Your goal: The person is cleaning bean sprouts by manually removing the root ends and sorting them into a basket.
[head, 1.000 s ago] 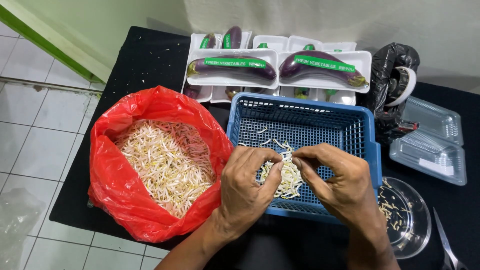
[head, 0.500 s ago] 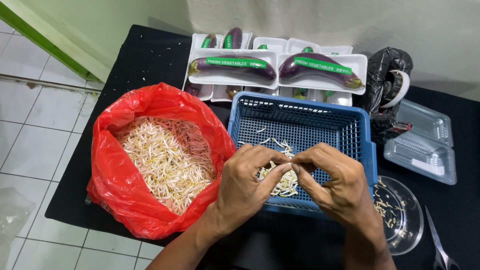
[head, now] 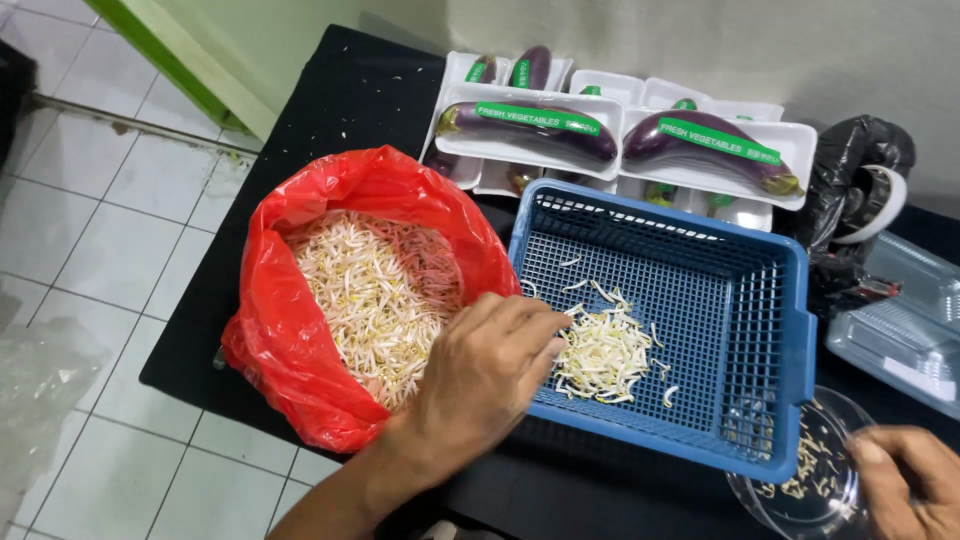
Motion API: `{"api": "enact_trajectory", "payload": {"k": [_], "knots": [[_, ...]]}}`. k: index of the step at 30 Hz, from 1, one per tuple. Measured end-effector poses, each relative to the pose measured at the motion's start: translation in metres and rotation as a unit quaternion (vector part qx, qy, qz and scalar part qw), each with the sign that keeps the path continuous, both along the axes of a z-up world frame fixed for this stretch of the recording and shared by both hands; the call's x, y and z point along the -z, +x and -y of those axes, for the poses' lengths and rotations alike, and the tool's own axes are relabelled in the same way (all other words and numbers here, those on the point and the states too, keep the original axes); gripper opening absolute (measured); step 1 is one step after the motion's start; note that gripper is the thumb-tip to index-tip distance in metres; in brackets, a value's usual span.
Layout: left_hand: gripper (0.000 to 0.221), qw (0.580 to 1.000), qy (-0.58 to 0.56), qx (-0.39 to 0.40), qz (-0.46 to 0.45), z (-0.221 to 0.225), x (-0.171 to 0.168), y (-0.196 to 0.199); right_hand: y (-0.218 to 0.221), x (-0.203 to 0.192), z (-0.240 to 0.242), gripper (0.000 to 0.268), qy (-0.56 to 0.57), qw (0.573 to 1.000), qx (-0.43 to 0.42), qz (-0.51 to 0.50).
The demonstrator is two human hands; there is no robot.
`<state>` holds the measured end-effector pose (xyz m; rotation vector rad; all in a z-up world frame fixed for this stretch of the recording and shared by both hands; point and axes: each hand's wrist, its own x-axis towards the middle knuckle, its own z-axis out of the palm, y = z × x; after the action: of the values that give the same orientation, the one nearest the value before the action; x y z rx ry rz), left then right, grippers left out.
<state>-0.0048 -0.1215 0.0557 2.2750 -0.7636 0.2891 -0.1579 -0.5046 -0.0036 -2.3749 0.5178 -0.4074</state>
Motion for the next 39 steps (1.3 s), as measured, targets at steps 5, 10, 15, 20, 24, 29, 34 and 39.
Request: {"api": "enact_trajectory", "payload": {"k": [5,10,15,20,24,29,34,39], "knots": [[0.025,0.952,0.275,-0.135,0.011,-0.081,0.034,0.031,-0.059,0.136,0.133,0.026,0.021,0.997,0.019,-0.071],[0.029,0.921,0.379,-0.094,-0.007,-0.087,0.060,0.051,-0.026,0.143,0.149,0.050,0.133,0.985,0.023,-0.109],[0.014,0.900,0.421,-0.104,0.050,-0.083,0.091,0.067,0.017,0.010,0.018,0.043,0.050,0.994,0.002,-0.100],[0.014,0.907,0.395,-0.105,0.098,-0.081,0.088,0.067,0.037,-0.039,-0.019,0.046,-0.065,0.991,-0.064,-0.099],[0.019,0.940,0.297,-0.126,0.110,-0.084,0.071,0.065,0.053,-0.064,-0.033,0.047,-0.100,0.984,-0.102,-0.105],[0.007,0.976,0.125,-0.160,-0.079,-0.092,0.025,0.053,0.062,-0.075,-0.061,0.047,-0.156,0.967,-0.195,-0.047],[0.007,0.894,-0.183,-0.068,-0.404,-0.066,-0.014,0.031,0.084,-0.094,-0.115,0.041,-0.222,0.935,-0.273,-0.043],[0.007,0.763,-0.372,0.129,-0.512,0.007,0.004,0.006,0.105,-0.091,-0.159,0.039,0.009,0.920,-0.384,0.077]]}}
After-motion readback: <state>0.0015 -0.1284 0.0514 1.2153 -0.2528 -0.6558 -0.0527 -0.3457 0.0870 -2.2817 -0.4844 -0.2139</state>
